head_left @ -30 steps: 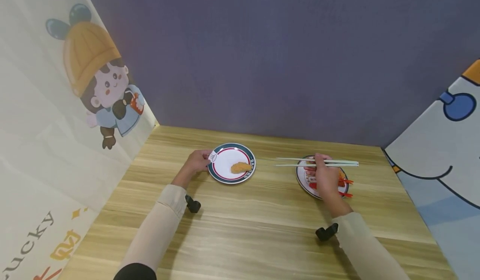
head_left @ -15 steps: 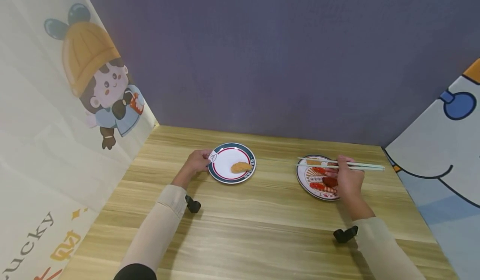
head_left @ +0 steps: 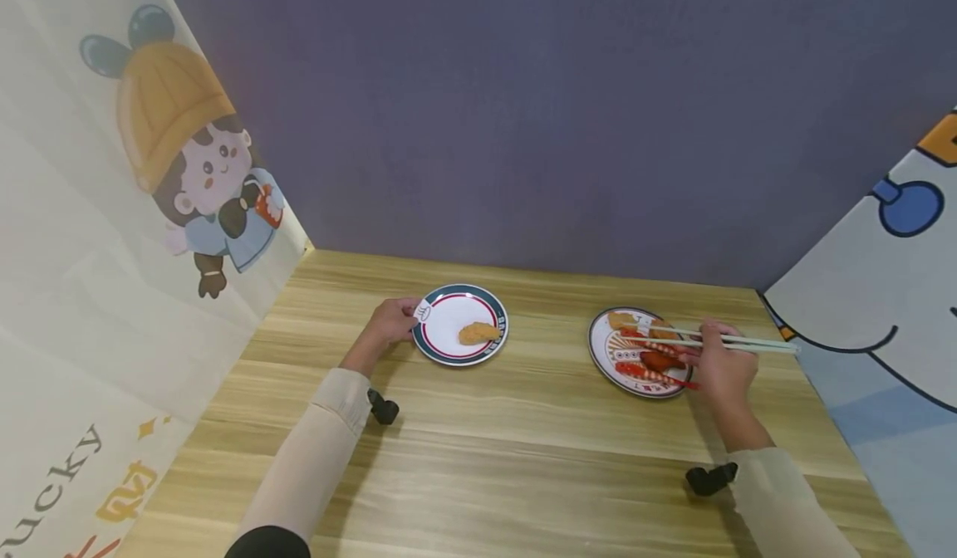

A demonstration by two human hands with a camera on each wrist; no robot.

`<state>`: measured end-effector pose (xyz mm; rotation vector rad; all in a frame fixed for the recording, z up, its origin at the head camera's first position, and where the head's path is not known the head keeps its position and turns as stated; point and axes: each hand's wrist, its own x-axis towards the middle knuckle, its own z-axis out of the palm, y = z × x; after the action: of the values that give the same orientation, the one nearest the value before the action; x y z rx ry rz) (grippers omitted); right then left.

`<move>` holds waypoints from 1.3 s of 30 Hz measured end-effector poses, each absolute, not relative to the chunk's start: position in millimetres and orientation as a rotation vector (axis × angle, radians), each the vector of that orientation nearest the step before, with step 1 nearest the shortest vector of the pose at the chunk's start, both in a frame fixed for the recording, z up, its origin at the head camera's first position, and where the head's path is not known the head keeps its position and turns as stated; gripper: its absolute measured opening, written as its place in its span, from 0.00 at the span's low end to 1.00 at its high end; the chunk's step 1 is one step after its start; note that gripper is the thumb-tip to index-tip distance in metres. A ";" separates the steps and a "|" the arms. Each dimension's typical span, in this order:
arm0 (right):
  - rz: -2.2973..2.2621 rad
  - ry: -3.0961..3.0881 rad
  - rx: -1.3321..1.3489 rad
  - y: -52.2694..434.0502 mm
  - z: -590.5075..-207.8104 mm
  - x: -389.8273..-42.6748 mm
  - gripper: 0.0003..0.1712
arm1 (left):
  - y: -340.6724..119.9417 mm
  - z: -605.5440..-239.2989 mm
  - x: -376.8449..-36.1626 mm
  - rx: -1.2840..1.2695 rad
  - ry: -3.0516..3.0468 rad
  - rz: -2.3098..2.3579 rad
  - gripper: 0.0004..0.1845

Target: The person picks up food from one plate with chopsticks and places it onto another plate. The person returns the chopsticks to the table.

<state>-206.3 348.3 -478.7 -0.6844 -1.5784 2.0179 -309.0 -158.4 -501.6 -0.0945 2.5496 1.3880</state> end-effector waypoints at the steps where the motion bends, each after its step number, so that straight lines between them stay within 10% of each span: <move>1: 2.008 -1.584 -0.673 349.8 -478.5 -205.0 0.06 | -158.6 -501.7 -308.9 -0.091 2.548 1.394 0.24; 39: 1.781 -1.653 -0.699 363.2 -494.0 -191.8 0.12 | -159.5 -504.0 -310.0 -0.100 2.550 1.396 0.24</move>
<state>-191.8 363.2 -494.0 -0.6987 -1.6534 1.7812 -310.0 -159.5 -504.0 -0.1000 2.5504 1.3965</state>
